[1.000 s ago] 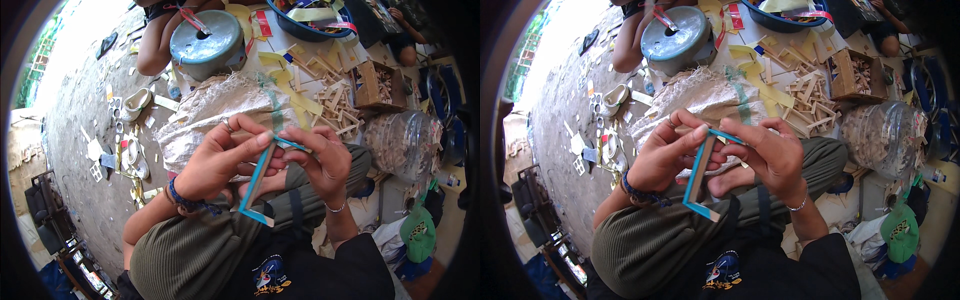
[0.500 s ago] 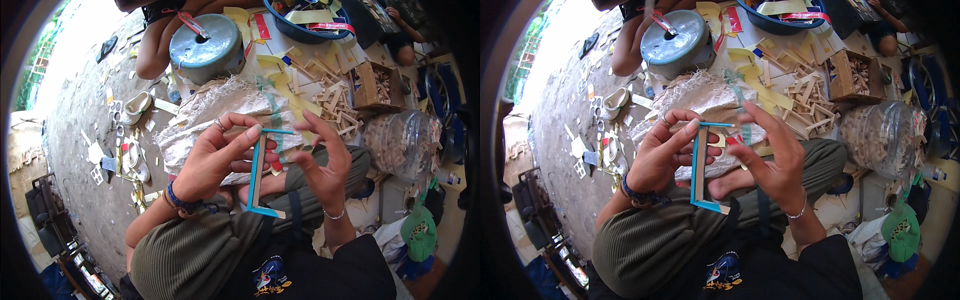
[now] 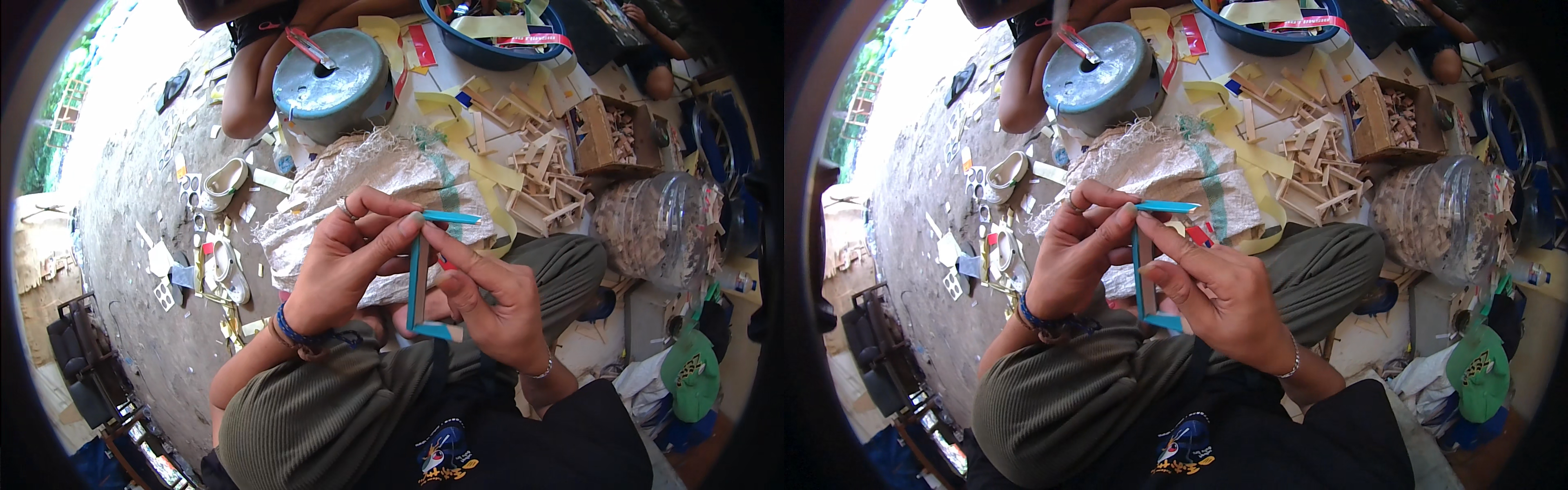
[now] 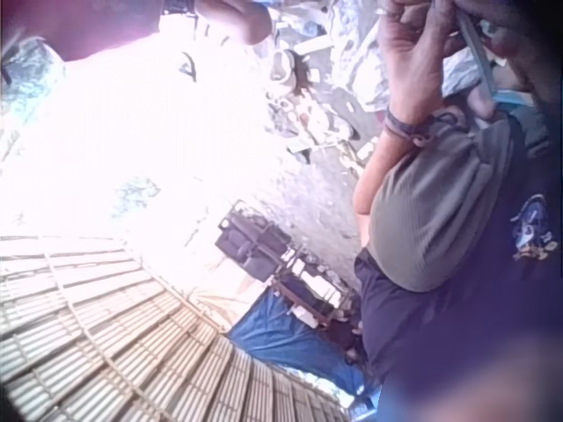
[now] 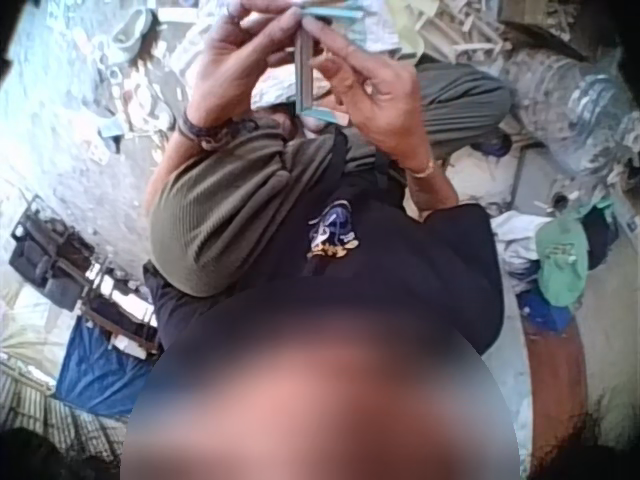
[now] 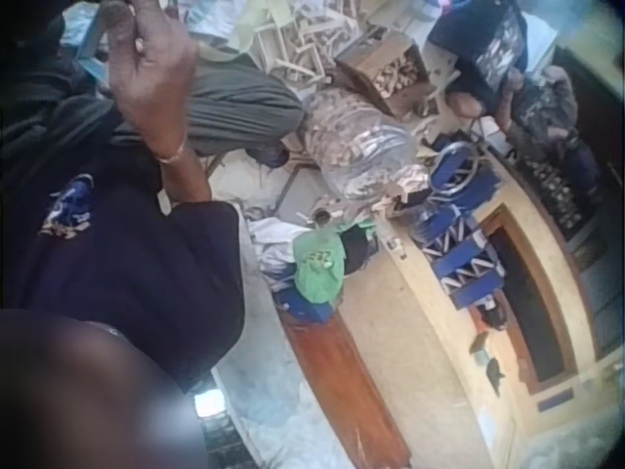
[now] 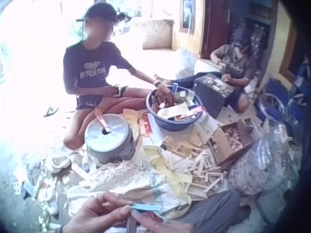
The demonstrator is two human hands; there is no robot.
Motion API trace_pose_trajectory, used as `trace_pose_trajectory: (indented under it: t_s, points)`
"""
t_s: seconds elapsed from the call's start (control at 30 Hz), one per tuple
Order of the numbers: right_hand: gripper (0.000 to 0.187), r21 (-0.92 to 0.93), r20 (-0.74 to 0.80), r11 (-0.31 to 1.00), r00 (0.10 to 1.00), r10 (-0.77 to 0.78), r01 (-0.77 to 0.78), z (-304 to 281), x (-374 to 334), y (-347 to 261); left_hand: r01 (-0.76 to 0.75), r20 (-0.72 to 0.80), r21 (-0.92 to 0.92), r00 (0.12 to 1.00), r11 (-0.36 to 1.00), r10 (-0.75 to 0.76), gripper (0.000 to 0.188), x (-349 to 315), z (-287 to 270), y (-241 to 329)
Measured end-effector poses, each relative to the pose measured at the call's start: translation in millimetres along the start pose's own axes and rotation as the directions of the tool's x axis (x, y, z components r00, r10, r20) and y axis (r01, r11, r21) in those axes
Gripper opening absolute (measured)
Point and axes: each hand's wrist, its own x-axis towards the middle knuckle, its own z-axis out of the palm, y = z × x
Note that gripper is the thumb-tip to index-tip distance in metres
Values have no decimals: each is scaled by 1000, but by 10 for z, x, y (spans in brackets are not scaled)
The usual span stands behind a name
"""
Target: The person assembles small rectangular craft pieces by folding and joining them into L-shaped frames. They use scissors to trim edges and repeatedly inspect the alignment of the joined parts while sitting on the floor.
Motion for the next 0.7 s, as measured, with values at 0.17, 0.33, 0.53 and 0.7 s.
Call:
trace_pose_trajectory:
  t_s: [0.17,0.33,0.53,0.7]
  points:
    - [43,148,31,985,996,88,-92,16,-132,-22,-167,86,79,983,983,160,16,-37,-45,-46]
    - [43,404,116,912,993,24,-69,-71,-121,195,-455,239,312,887,834,394,22,-55,-40,33]
    - [45,724,11,676,982,188,-138,-61,-85,373,-555,299,533,830,639,472,44,-59,-31,37]
    - [30,762,50,604,951,305,-234,-101,-63,361,-597,382,645,792,477,476,48,-43,-21,63]
